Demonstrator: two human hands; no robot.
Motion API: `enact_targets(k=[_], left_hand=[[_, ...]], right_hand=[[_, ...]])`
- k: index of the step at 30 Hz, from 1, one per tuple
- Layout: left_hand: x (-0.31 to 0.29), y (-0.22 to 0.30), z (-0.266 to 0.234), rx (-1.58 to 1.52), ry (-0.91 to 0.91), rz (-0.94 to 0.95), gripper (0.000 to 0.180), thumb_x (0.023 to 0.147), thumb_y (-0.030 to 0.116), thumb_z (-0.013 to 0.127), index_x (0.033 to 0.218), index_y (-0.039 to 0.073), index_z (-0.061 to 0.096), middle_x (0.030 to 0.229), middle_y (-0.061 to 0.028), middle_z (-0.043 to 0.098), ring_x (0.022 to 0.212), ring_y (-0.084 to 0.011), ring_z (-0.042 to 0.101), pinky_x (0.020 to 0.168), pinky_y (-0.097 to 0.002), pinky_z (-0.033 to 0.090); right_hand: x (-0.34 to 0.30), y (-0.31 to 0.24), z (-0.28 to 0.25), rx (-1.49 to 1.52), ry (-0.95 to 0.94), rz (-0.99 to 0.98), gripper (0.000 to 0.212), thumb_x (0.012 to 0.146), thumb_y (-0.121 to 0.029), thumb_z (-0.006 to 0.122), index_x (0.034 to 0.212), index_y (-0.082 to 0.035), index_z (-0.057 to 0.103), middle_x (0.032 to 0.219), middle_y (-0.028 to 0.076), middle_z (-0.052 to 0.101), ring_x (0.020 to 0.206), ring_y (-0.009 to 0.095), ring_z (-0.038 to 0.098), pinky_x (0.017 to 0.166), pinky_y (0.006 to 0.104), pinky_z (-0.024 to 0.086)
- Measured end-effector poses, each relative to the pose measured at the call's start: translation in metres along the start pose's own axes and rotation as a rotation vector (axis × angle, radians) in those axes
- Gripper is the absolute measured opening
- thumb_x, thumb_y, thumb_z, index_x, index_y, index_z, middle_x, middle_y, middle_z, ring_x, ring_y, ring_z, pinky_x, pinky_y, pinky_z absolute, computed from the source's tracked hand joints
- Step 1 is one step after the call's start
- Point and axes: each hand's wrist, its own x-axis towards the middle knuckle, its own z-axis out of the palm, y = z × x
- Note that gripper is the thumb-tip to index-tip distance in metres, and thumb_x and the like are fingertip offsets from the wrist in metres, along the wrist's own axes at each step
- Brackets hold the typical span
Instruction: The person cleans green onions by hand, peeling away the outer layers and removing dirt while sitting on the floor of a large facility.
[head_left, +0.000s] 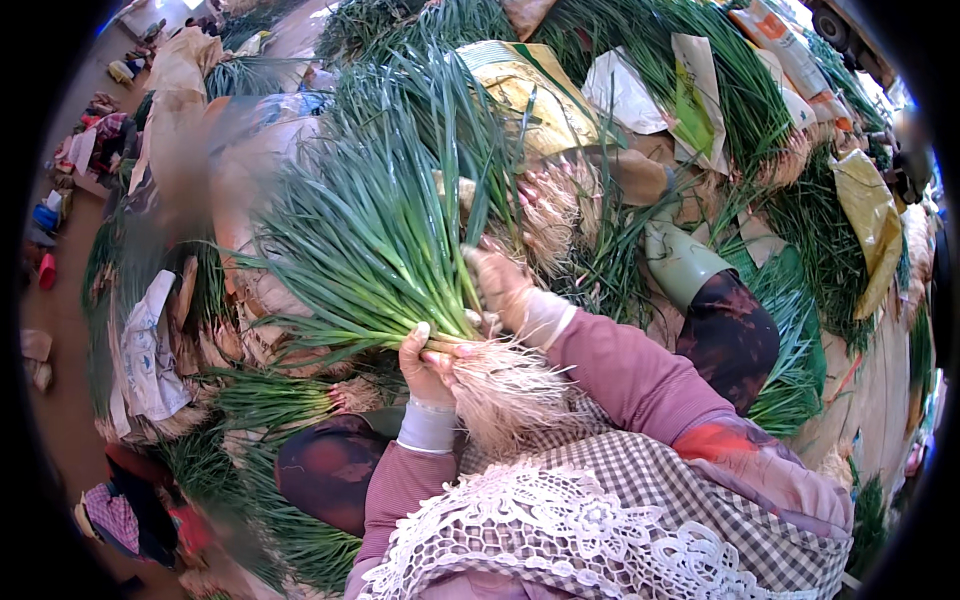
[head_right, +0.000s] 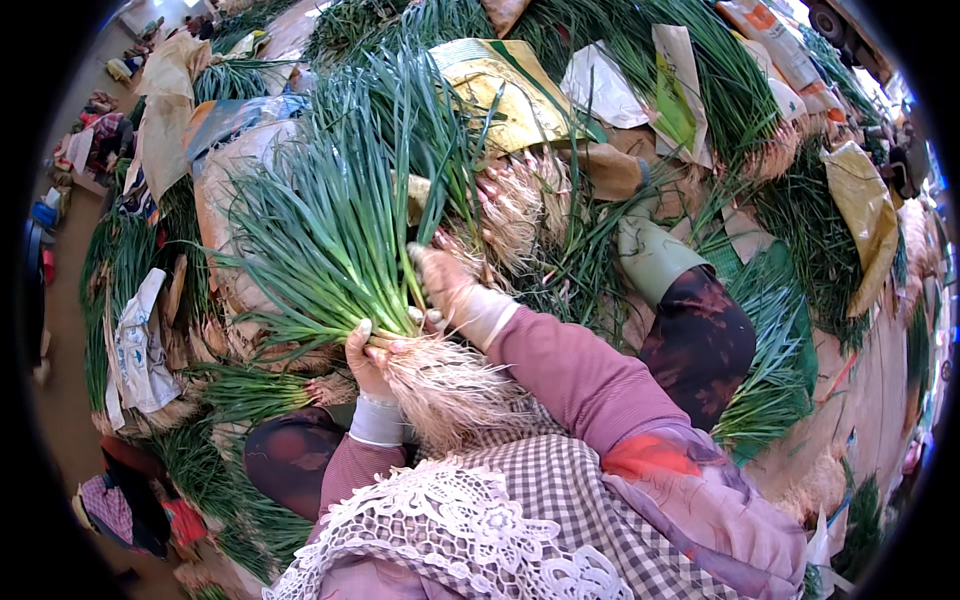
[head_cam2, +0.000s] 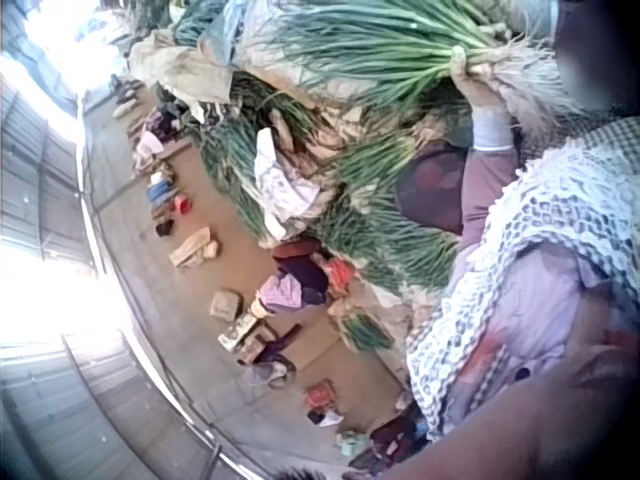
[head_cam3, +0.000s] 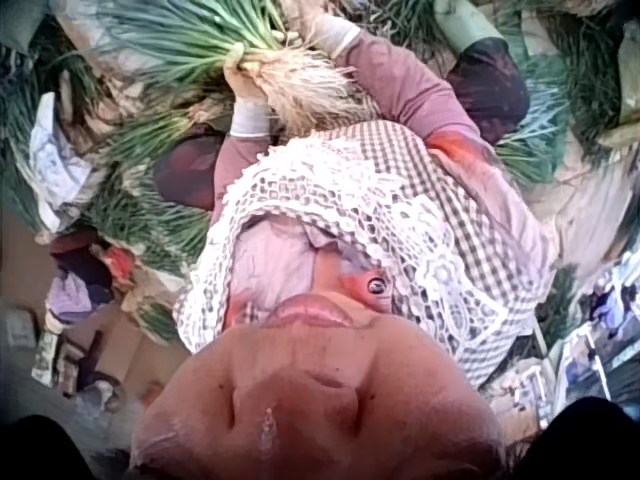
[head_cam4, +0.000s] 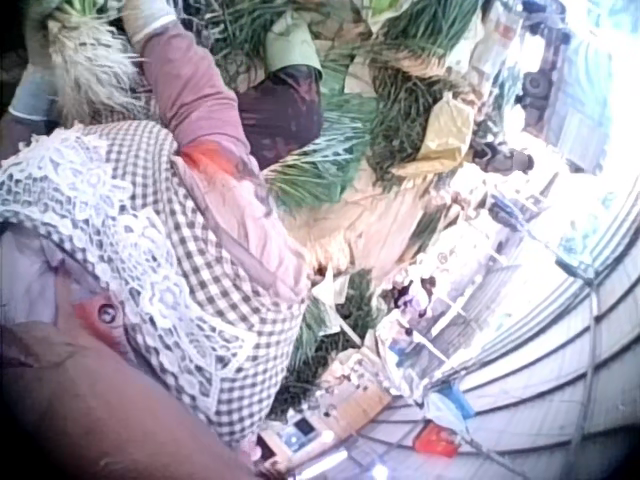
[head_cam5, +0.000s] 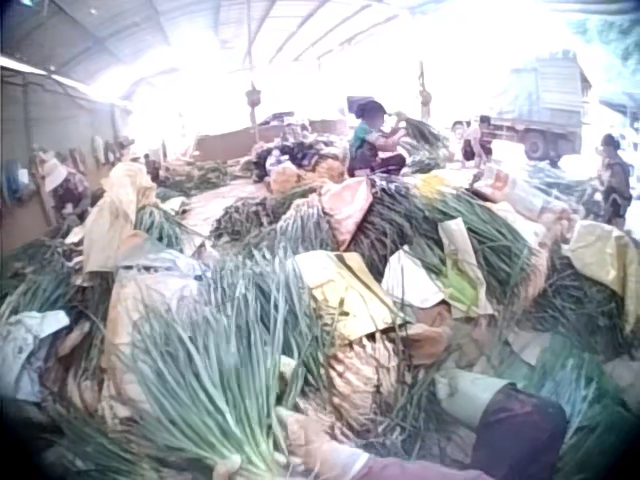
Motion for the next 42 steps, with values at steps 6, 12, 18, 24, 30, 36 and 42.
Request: enact_targets(k=[6, 12, 18, 24, 30, 36, 42], left_hand=[[-0.001, 0.007, -0.014, 0.067, 0.036, -0.001, 0.030, 0.075, 0.028, 0.050, 0.057, 0.004, 0.051, 0.045, -0.0107, 0.051, 0.027, -0.0132, 0.037, 0.028, -0.0210, 0.034], [0.007, 0.011, -0.035, 0.051, -0.177, -0.076, 0.051, 0.075, 0.039, 0.045, 0.107, -0.001, 0.043, 0.089, -0.0176, 0.051, 0.073, -0.0288, 0.050, 0.071, -0.0419, 0.044], [-0.018, 0.012, 0.021, 0.008, -0.308, -0.170, 0.063, 0.074, 0.047, 0.042, 0.115, 0.000, 0.036, 0.100, -0.0191, 0.045, 0.088, -0.0288, 0.045, 0.075, -0.0396, 0.043], [-0.022, 0.013, 0.024, -0.052, -0.324, -0.177, 0.063, 0.074, 0.044, 0.044, 0.117, 0.000, 0.036, 0.094, -0.0179, 0.048, 0.084, -0.0256, 0.043, 0.077, -0.0364, 0.040], [-0.011, 0.010, 0.006, 0.091, -0.348, -0.187, 0.066, 0.073, 0.040, 0.046, 0.121, -0.003, 0.033, 0.117, -0.0217, 0.043, 0.101, -0.0303, 0.048, 0.090, -0.0417, 0.037], [-0.018, 0.016, 0.017, 0.036, -0.416, -0.119, 0.063, 0.074, 0.044, 0.046, 0.119, 0.001, 0.035, 0.105, -0.0136, 0.044, 0.089, -0.0227, 0.044, 0.079, -0.0369, 0.038], [-0.017, 0.014, 0.026, 0.066, -0.368, -0.111, 0.062, 0.072, 0.043, 0.044, 0.114, -0.003, 0.040, 0.108, -0.0202, 0.048, 0.094, -0.0284, 0.049, 0.085, -0.0414, 0.038]], right_hand=[[-0.056, -0.023, 0.023, -0.113, 0.010, 0.033, 0.011, 0.080, -0.017, 0.050, 0.078, -0.006, 0.052, 0.053, 0.000, 0.042, 0.042, 0.012, 0.040, 0.036, 0.0235, 0.034], [-0.065, -0.018, 0.029, -0.258, 0.049, -0.136, 0.006, 0.078, -0.008, 0.047, 0.084, -0.007, 0.048, 0.060, 0.001, 0.049, 0.044, 0.010, 0.043, 0.036, 0.0222, 0.035], [-0.064, -0.024, 0.002, -0.244, 0.284, -0.485, 0.024, 0.079, -0.005, 0.048, 0.102, -0.003, 0.045, 0.068, 0.005, 0.052, 0.053, 0.010, 0.047, 0.047, 0.0204, 0.039], [-0.042, -0.091, -0.176, -0.601, 0.548, -0.353, 0.014, 0.080, -0.017, 0.047, 0.074, -0.005, 0.051, 0.058, 0.001, 0.049, 0.047, 0.011, 0.044, 0.043, 0.0239, 0.037], [-0.053, -0.051, -0.090, -0.917, 0.342, -0.264, 0.020, 0.077, -0.023, 0.057, 0.073, -0.003, 0.054, 0.056, 0.001, 0.048, 0.050, 0.009, 0.044, 0.048, 0.0227, 0.038], [-0.045, -0.053, -0.036, -1.709, 0.352, -0.073, 0.032, 0.073, -0.032, 0.053, 0.097, -0.011, 0.057, 0.093, 0.014, 0.059, 0.088, 0.028, 0.055, 0.078, 0.0333, 0.042], [-0.077, -0.071, -0.055, -1.079, 0.136, -0.279, 0.032, 0.080, -0.031, 0.053, 0.094, -0.002, 0.057, 0.075, 0.009, 0.059, 0.064, 0.021, 0.054, 0.064, 0.0312, 0.044]])
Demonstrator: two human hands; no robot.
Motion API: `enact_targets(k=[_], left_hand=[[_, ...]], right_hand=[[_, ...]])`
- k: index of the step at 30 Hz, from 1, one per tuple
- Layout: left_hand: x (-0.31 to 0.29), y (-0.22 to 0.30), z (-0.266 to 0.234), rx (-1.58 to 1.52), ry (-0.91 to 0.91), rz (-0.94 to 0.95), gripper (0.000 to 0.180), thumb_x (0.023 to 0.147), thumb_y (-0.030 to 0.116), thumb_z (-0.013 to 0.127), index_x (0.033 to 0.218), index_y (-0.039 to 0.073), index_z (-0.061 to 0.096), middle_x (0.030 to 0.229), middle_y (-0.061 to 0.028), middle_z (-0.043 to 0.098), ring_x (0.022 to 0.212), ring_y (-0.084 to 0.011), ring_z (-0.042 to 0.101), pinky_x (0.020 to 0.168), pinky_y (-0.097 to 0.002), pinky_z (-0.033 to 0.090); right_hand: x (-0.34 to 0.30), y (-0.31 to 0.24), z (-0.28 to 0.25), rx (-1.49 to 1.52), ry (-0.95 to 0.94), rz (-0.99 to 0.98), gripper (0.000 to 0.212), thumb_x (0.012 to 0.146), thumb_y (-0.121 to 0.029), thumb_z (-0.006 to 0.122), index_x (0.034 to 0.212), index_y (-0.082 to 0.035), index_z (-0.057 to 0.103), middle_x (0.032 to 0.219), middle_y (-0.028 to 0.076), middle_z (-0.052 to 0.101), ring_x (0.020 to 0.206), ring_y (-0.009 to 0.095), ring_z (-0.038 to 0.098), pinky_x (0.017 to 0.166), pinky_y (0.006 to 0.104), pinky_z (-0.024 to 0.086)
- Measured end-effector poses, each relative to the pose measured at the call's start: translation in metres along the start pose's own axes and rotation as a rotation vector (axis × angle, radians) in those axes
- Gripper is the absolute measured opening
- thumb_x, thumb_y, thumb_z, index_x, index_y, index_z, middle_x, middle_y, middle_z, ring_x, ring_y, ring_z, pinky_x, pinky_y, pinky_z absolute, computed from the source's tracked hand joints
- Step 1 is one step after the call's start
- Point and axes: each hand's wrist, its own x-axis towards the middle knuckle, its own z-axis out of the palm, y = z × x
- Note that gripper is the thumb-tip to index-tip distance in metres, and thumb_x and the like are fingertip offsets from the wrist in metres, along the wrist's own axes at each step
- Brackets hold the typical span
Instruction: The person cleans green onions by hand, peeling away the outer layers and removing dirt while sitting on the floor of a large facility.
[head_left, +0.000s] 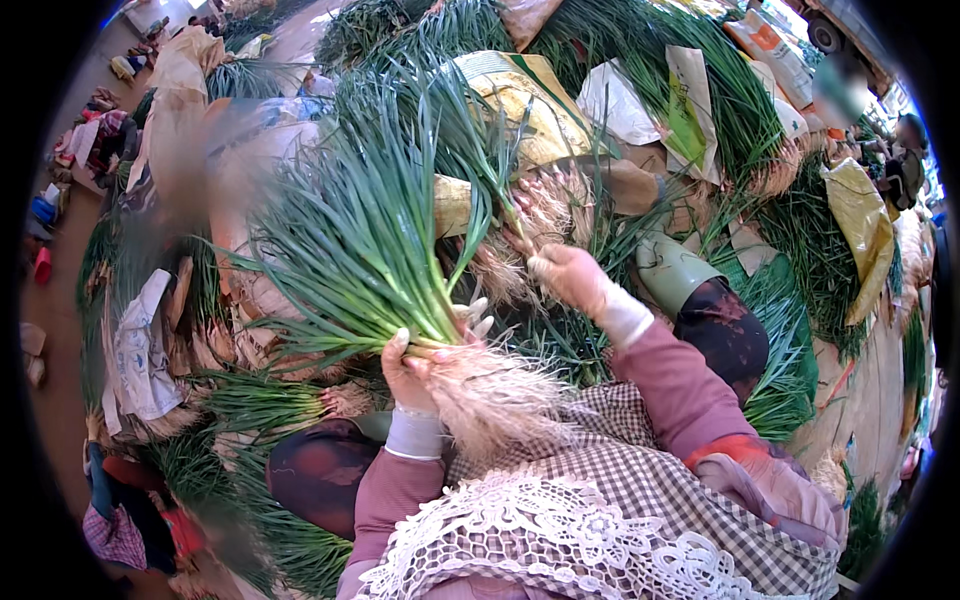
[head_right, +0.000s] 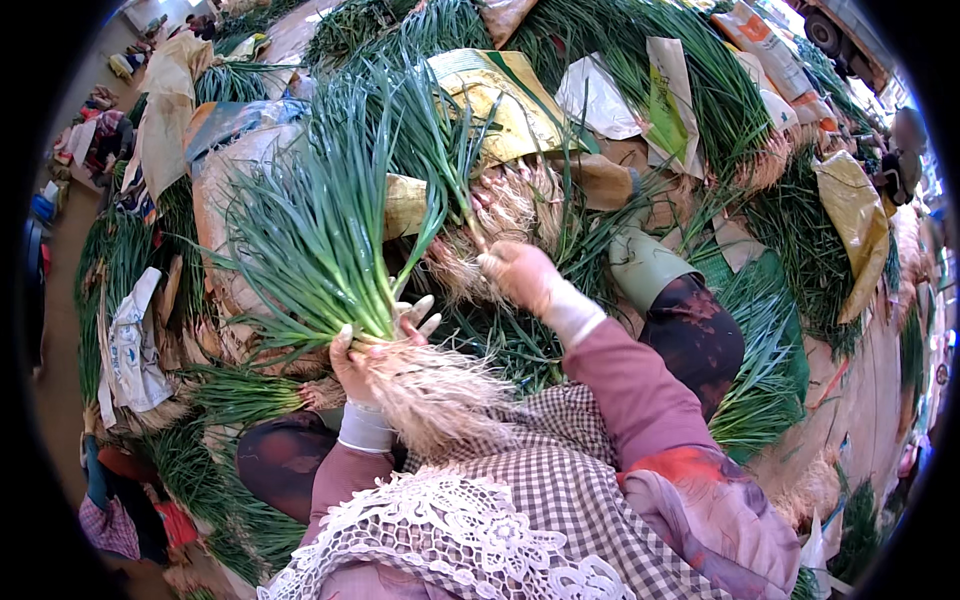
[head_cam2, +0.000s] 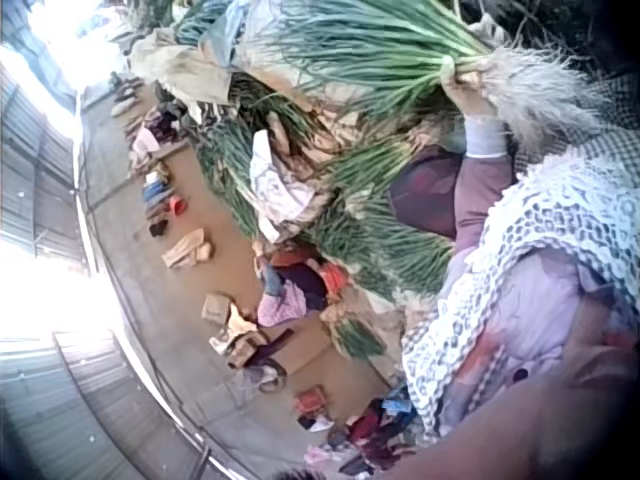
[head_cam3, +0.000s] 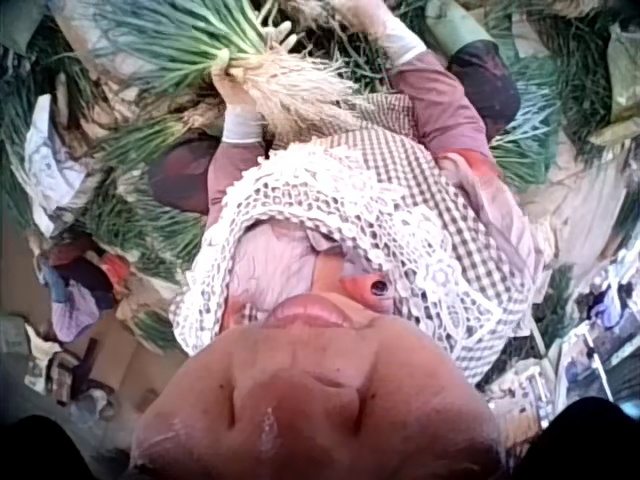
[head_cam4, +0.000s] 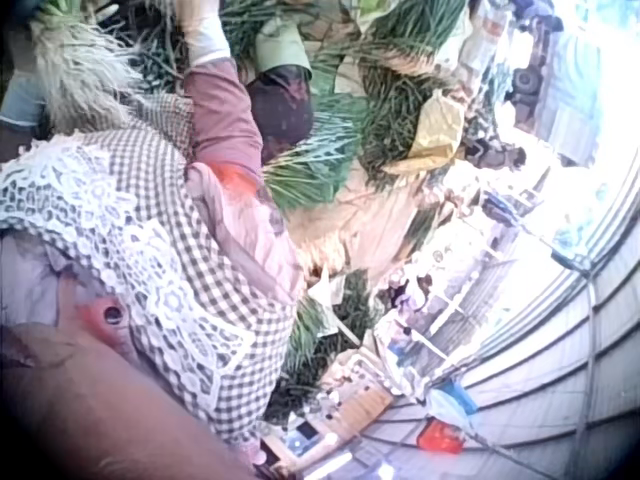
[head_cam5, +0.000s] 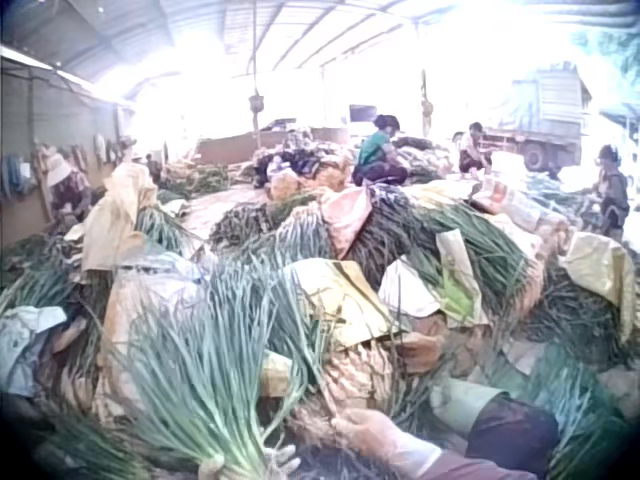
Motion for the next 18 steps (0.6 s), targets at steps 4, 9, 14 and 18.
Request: enact_targets(k=[4, 9, 14, 18], left_hand=[[0.002, -0.012, -0.033, -0.003, 0.136, 0.049, 0.049, 0.074, 0.032, 0.045, 0.096, -0.012, 0.049, 0.086, -0.0251, 0.056, 0.076, -0.0281, 0.055, 0.076, -0.0368, 0.046], [0.000, -0.008, -0.003, -0.146, 0.030, 0.043, 0.038, 0.075, 0.031, 0.048, 0.074, -0.007, 0.053, 0.071, -0.0219, 0.057, 0.066, -0.0265, 0.056, 0.070, -0.0332, 0.048], [-0.003, -0.007, -0.004, -0.110, 0.233, 0.081, 0.023, 0.075, 0.024, 0.051, 0.065, 0.003, 0.050, 0.050, -0.0101, 0.052, 0.041, -0.0151, 0.047, 0.054, -0.0269, 0.048], [-0.001, -0.010, -0.072, 0.010, 0.153, -0.084, 0.048, 0.076, 0.033, 0.048, 0.105, -0.005, 0.048, 0.075, -0.0132, 0.058, 0.063, -0.0189, 0.055, 0.063, -0.0271, 0.047]], right_hand=[[-0.047, -0.003, 0.048, 0.129, -0.347, -0.014, 0.031, 0.082, -0.025, 0.053, 0.102, -0.002, 0.056, 0.089, 0.008, 0.060, 0.081, 0.013, 0.053, 0.075, 0.0251, 0.042], [-0.004, 0.010, 0.045, 0.895, -0.613, 0.141, 0.038, 0.085, -0.034, 0.047, 0.096, 0.001, 0.055, 0.090, 0.007, 0.056, 0.068, 0.007, 0.050, 0.059, 0.0213, 0.043], [0.004, -0.020, 0.069, 0.303, -0.015, -0.152, 0.028, 0.085, -0.027, 0.044, 0.072, -0.003, 0.051, 0.060, 0.005, 0.049, 0.058, 0.014, 0.051, 0.052, 0.0257, 0.041], [-0.013, 0.010, 0.090, 0.130, 0.035, 0.149, 0.030, 0.085, -0.027, 0.041, 0.090, -0.001, 0.056, 0.085, 0.017, 0.059, 0.079, 0.025, 0.057, 0.074, 0.0336, 0.042]])
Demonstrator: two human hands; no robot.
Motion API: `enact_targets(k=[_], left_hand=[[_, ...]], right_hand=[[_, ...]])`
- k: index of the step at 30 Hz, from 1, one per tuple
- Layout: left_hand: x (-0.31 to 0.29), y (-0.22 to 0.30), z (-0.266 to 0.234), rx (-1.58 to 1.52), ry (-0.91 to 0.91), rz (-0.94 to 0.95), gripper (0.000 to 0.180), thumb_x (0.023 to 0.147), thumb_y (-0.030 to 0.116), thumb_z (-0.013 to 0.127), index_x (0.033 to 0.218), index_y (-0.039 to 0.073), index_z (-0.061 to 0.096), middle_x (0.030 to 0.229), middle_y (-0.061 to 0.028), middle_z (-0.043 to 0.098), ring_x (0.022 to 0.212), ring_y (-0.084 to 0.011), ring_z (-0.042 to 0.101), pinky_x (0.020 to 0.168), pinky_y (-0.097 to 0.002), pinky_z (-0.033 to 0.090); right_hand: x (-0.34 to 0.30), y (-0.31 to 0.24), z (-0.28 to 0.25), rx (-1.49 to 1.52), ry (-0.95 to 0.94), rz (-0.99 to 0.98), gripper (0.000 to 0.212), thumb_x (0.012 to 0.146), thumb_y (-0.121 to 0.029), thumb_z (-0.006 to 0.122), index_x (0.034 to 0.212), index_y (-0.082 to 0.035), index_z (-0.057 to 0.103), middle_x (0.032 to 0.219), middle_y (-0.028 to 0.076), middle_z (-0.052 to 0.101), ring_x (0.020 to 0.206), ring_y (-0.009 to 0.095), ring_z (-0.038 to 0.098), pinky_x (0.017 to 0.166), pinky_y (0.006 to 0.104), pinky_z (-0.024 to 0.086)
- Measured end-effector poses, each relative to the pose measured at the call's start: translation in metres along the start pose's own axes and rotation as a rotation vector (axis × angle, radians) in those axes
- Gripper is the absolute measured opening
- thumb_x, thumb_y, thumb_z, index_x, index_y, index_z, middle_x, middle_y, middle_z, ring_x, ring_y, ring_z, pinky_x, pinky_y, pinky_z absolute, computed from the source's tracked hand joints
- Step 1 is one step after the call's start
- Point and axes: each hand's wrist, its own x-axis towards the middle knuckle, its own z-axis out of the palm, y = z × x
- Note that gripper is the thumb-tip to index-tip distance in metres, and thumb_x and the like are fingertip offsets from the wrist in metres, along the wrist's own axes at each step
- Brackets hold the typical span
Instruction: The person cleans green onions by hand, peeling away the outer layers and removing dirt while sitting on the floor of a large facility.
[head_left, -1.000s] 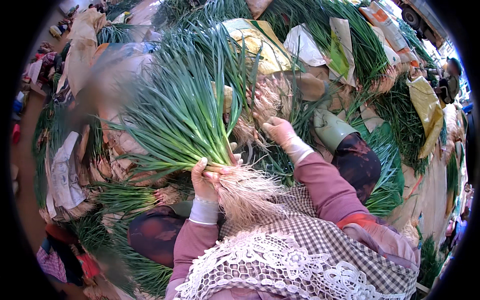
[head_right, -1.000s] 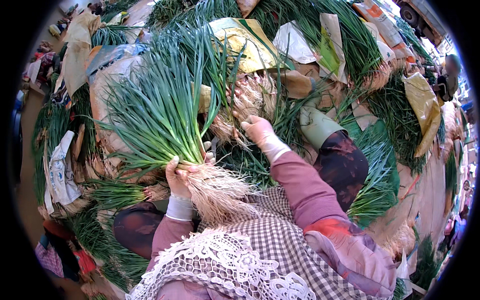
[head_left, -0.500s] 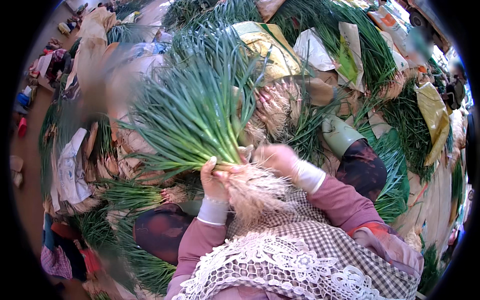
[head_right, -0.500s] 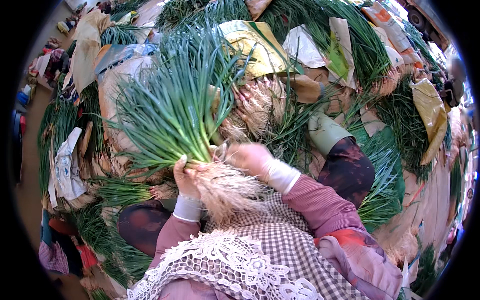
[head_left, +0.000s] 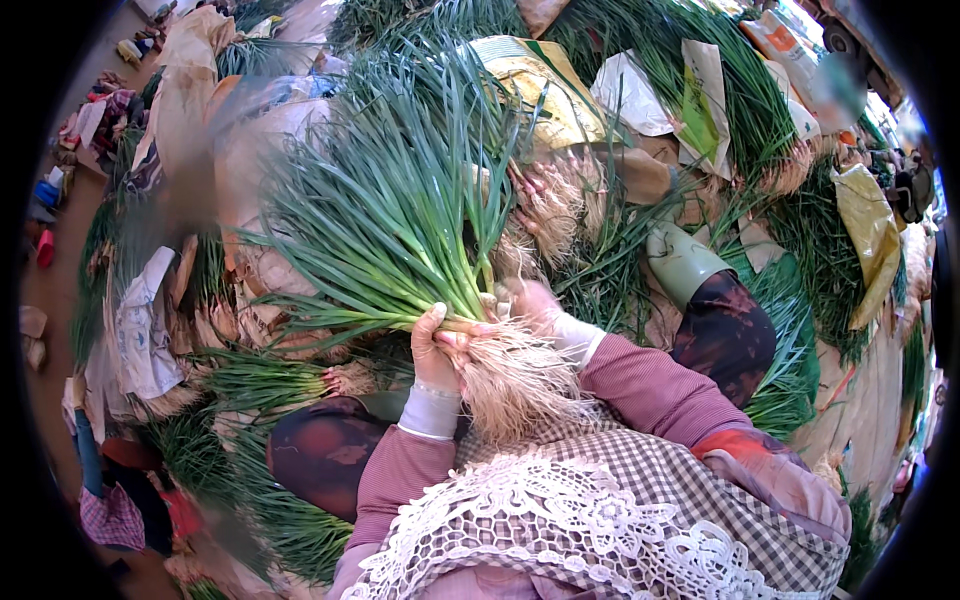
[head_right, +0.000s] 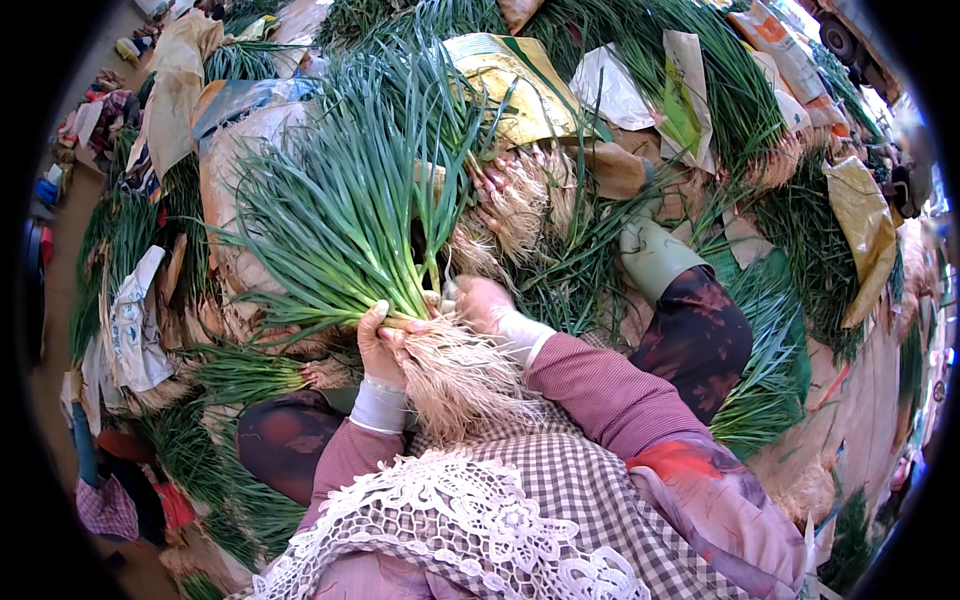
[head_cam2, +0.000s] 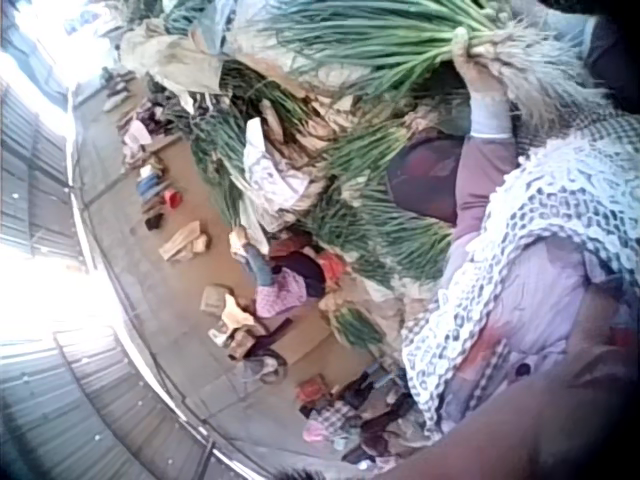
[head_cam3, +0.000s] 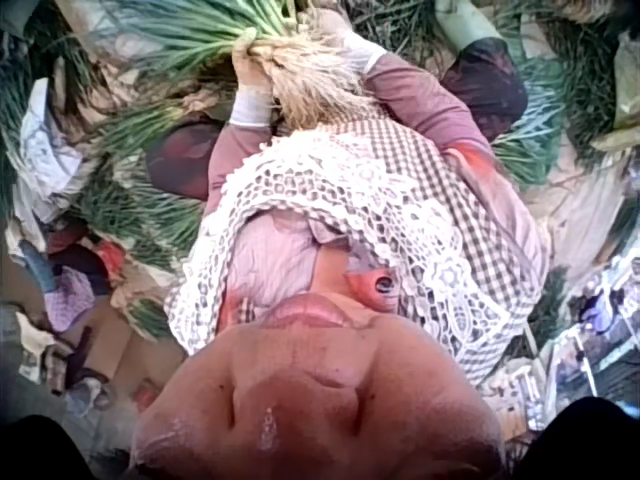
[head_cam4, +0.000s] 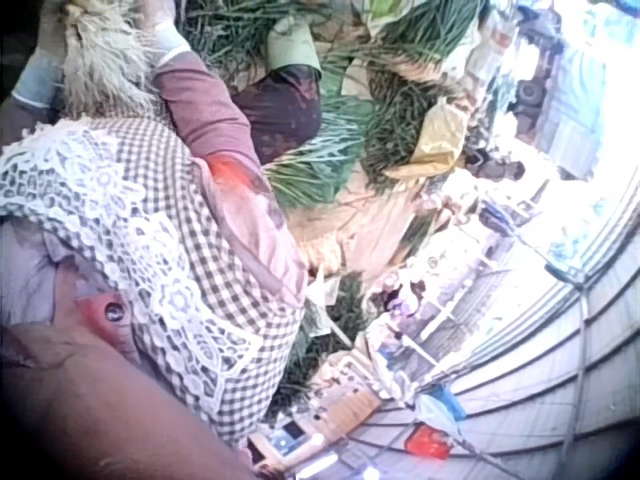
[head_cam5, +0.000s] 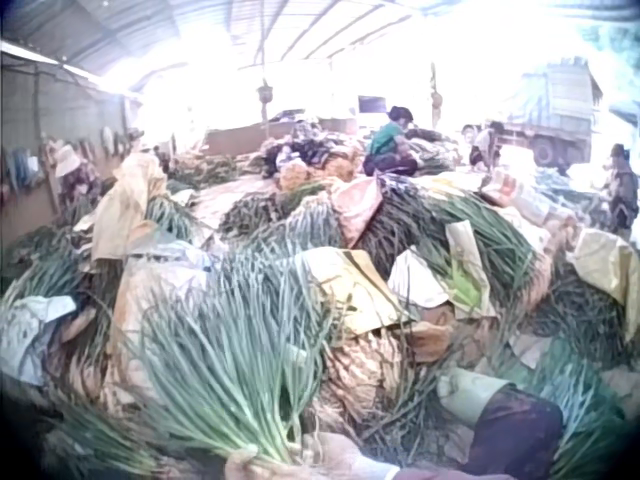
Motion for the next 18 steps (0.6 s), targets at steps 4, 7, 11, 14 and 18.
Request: enact_targets(k=[4, 7, 11, 14, 18], left_hand=[[-0.008, 0.005, 0.044, -0.129, -0.184, -0.026, 0.063, 0.074, 0.040, 0.046, 0.118, -0.004, 0.036, 0.104, -0.0222, 0.050, 0.094, -0.0333, 0.049, 0.083, -0.0435, 0.040], [-0.012, 0.003, 0.054, -0.107, -0.023, 0.030, 0.049, 0.075, 0.032, 0.047, 0.101, -0.010, 0.046, 0.083, -0.0221, 0.055, 0.082, -0.0306, 0.054, 0.080, -0.0414, 0.043], [-0.009, 0.002, 0.055, 0.001, -0.161, 0.063, 0.047, 0.077, 0.027, 0.046, 0.099, -0.014, 0.049, 0.092, -0.0262, 0.056, 0.090, -0.0328, 0.055, 0.087, -0.0397, 0.041], [-0.011, 0.010, 0.063, 0.152, -0.250, -0.016, 0.049, 0.078, 0.030, 0.046, 0.100, -0.014, 0.049, 0.090, -0.0257, 0.057, 0.072, -0.0281, 0.059, 0.062, -0.0308, 0.050], [-0.027, -0.004, 0.042, -0.041, -0.189, -0.225, 0.039, 0.076, 0.033, 0.055, 0.093, -0.002, 0.051, 0.070, -0.0137, 0.057, 0.060, -0.0293, 0.058, 0.053, -0.0419, 0.052]], right_hand=[[0.045, 0.042, -0.069, -0.202, 0.164, 0.062, 0.036, 0.083, -0.035, 0.042, 0.088, -0.002, 0.056, 0.089, 0.018, 0.058, 0.084, 0.032, 0.055, 0.075, 0.0378, 0.042], [0.017, -0.002, -0.090, -0.897, -0.130, 0.220, 0.041, 0.079, -0.039, 0.049, 0.089, 0.000, 0.057, 0.092, 0.017, 0.058, 0.091, 0.028, 0.055, 0.077, 0.0355, 0.042], [-0.011, -0.053, -0.102, -0.968, 0.031, 0.032, 0.062, 0.076, -0.044, 0.054, 0.119, -0.002, 0.038, 0.105, 0.017, 0.054, 0.095, 0.025, 0.054, 0.079, 0.0317, 0.042], [-0.025, -0.077, -0.075, 0.035, -0.260, -0.251, 0.069, 0.076, -0.031, 0.059, 0.128, -0.003, 0.022, 0.118, 0.015, 0.043, 0.101, 0.022, 0.046, 0.079, 0.0296, 0.041], [-0.043, -0.090, -0.013, -0.398, -0.274, -0.794, 0.089, 0.056, -0.024, 0.074, 0.126, 0.001, 0.024, 0.112, 0.016, 0.047, 0.099, 0.023, 0.047, 0.084, 0.0297, 0.038]])
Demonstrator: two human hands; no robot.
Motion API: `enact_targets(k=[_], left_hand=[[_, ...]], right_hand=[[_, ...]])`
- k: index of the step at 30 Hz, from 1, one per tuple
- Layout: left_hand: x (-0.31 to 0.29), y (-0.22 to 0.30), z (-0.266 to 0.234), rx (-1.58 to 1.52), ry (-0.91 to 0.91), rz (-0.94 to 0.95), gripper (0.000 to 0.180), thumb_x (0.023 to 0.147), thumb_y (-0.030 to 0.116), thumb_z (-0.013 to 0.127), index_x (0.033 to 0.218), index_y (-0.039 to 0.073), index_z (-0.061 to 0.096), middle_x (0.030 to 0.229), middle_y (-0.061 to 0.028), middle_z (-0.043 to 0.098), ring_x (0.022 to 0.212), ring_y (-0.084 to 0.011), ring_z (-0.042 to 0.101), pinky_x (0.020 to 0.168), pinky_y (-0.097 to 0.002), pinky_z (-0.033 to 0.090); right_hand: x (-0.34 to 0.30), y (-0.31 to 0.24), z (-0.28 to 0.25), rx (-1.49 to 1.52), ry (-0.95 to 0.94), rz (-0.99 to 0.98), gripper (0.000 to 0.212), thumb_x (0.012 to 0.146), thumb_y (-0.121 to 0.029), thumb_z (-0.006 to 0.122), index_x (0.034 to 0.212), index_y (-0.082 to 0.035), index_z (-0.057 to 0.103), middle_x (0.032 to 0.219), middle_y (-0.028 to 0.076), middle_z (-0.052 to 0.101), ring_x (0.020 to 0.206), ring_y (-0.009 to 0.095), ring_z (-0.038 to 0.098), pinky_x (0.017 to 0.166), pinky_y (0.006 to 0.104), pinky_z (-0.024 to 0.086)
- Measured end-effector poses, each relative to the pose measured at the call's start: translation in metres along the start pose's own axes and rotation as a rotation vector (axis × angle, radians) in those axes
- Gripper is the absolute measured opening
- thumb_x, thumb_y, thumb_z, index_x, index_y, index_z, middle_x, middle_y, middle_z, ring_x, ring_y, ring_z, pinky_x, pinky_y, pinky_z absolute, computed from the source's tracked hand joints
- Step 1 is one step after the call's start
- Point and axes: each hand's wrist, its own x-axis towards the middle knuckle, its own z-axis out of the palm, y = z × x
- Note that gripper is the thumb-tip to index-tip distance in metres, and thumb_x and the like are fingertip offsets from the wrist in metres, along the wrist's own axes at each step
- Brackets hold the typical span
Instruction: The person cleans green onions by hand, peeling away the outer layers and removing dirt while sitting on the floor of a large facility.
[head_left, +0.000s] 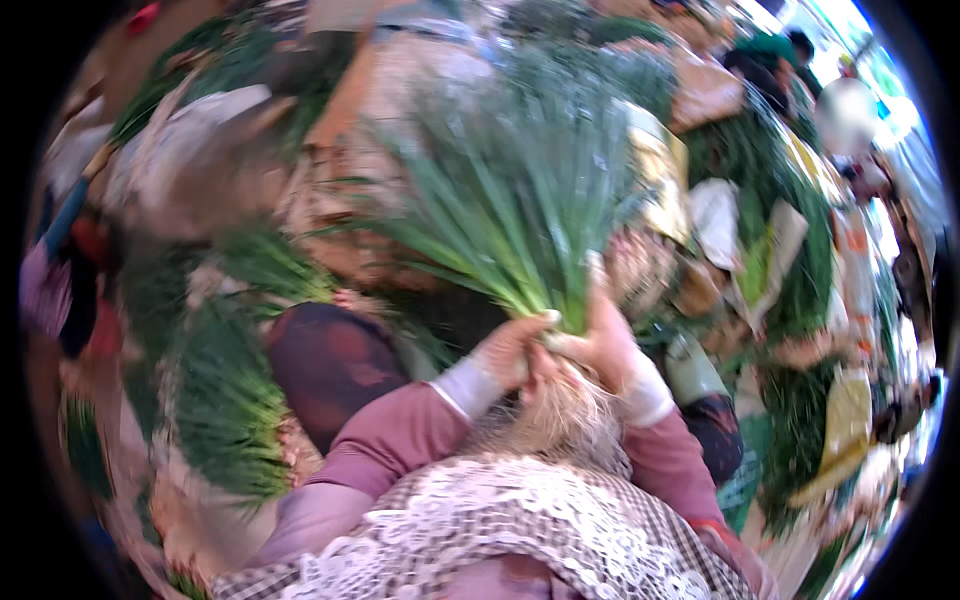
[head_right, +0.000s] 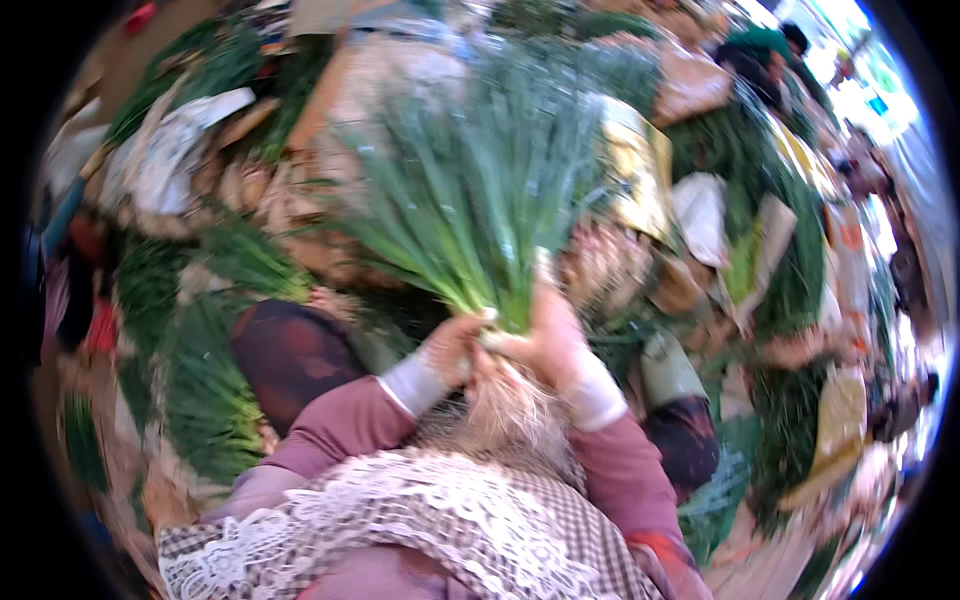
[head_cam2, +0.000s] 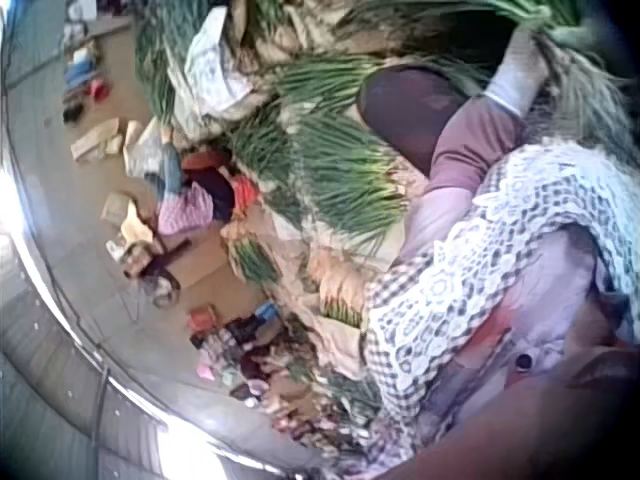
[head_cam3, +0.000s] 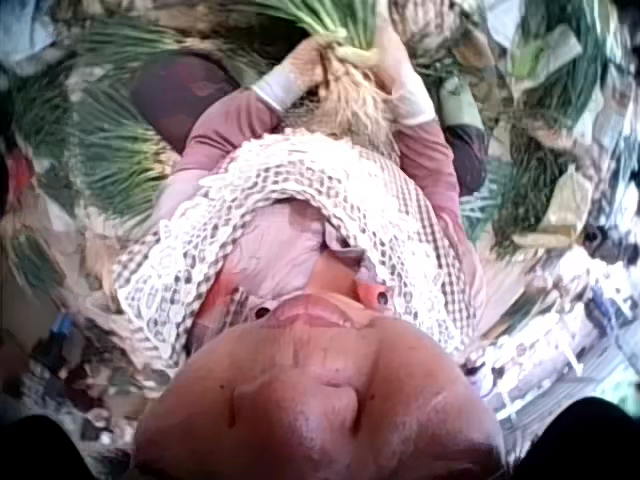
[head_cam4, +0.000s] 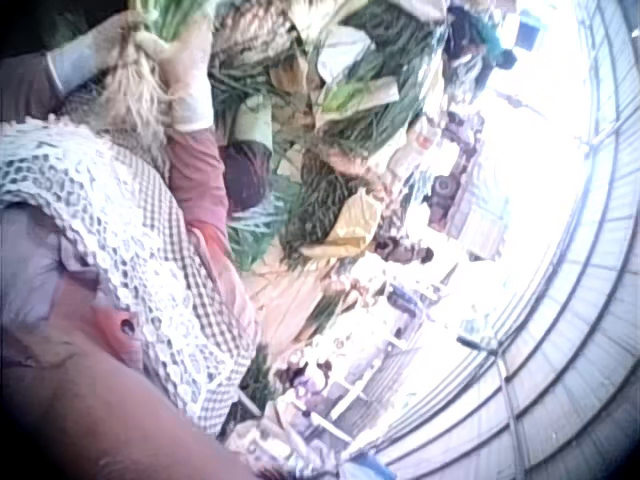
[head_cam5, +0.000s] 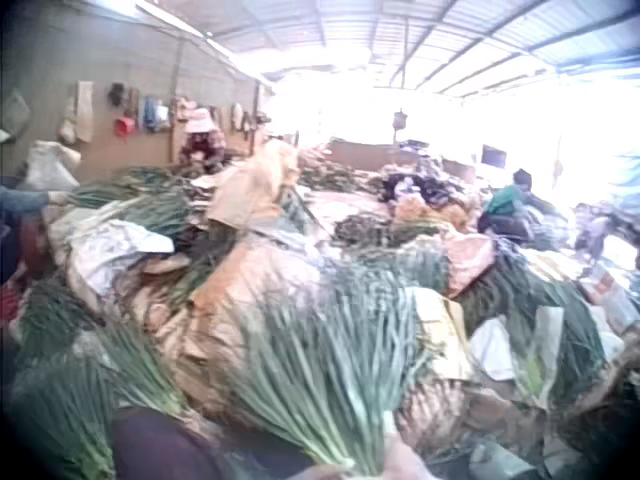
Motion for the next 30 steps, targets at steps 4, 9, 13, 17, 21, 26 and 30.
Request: enact_targets(k=[4, 9, 13, 17, 21, 26, 30], left_hand=[[0.005, -0.024, 0.007, -0.108, -0.005, -0.022, 0.038, 0.075, 0.039, 0.055, 0.090, 0.004, 0.052, 0.066, -0.0138, 0.057, 0.054, -0.0285, 0.059, 0.043, -0.0390, 0.049], [-0.030, -0.019, 0.061, 0.057, -0.166, 0.201, 0.041, 0.078, 0.037, 0.048, 0.072, -0.002, 0.056, 0.055, -0.0164, 0.056, 0.048, -0.0248, 0.059, 0.032, -0.0272, 0.044], [-0.097, 0.019, 0.104, -0.111, -0.217, 0.475, 0.049, 0.077, 0.035, 0.049, 0.079, -0.014, 0.053, 0.071, -0.0223, 0.058, 0.054, -0.0257, 0.060, 0.046, -0.0291, 0.050], [-0.132, 0.044, 0.129, -0.121, -0.372, 0.616, 0.045, 0.077, 0.030, 0.050, 0.086, -0.014, 0.051, 0.075, -0.0267, 0.057, 0.053, -0.0280, 0.059, 0.047, -0.0332, 0.051], [-0.194, 0.083, 0.109, -0.003, -0.254, 0.921, 0.031, 0.081, 0.024, 0.045, 0.086, -0.006, 0.048, 0.074, -0.0239, 0.057, 0.051, -0.0257, 0.057, 0.043, -0.0278, 0.045], [-0.268, 0.139, 0.081, 0.295, -0.167, 1.137, 0.031, 0.080, 0.026, 0.046, 0.082, -0.004, 0.053, 0.058, -0.0103, 0.054, 0.039, -0.0120, 0.043, 0.037, -0.0235, 0.038], [-0.352, 0.153, 0.027, 0.421, 0.049, 1.201, 0.037, 0.076, 0.024, 0.045, 0.085, -0.011, 0.054, 0.066, -0.0154, 0.058, 0.054, -0.0210, 0.055, 0.055, -0.0285, 0.047]], right_hand=[[-0.014, -0.047, -0.013, 0.058, -0.107, 0.193, 0.083, 0.052, -0.017, 0.071, 0.123, 0.001, 0.030, 0.104, 0.015, 0.052, 0.090, 0.022, 0.053, 0.079, 0.0311, 0.041], [-0.009, -0.114, -0.007, 0.337, -0.029, 0.102, 0.088, 0.059, -0.021, 0.070, 0.129, -0.002, 0.021, 0.111, 0.011, 0.050, 0.092, 0.021, 0.052, 0.081, 0.0301, 0.041], [0.002, -0.157, 0.025, 0.667, -0.182, 0.081, 0.070, 0.064, -0.022, 0.066, 0.119, -0.001, 0.028, 0.099, 0.009, 0.049, 0.081, 0.017, 0.047, 0.071, 0.0275, 0.037], [-0.006, -0.193, 0.036, 0.735, -0.310, 0.117, 0.053, 0.069, -0.023, 0.062, 0.109, -0.001, 0.034, 0.088, 0.007, 0.048, 0.069, 0.014, 0.043, 0.060, 0.0250, 0.033], [0.001, -0.192, 0.077, 0.805, -0.563, 0.221, 0.038, 0.074, -0.024, 0.057, 0.098, 0.000, 0.040, 0.077, 0.006, 0.047, 0.057, 0.010, 0.039, 0.050, 0.0225, 0.030], [0.001, -0.194, 0.079, 0.788, -0.642, 0.300, 0.027, 0.081, -0.026, 0.052, 0.085, 0.000, 0.048, 0.063, 0.004, 0.046, 0.042, 0.006, 0.034, 0.037, 0.0193, 0.025], [0.008, -0.195, 0.078, 0.671, -0.519, 0.176, 0.022, 0.084, -0.021, 0.048, 0.083, 0.001, 0.050, 0.061, 0.003, 0.048, 0.040, 0.004, 0.033, 0.033, 0.0175, 0.026]])
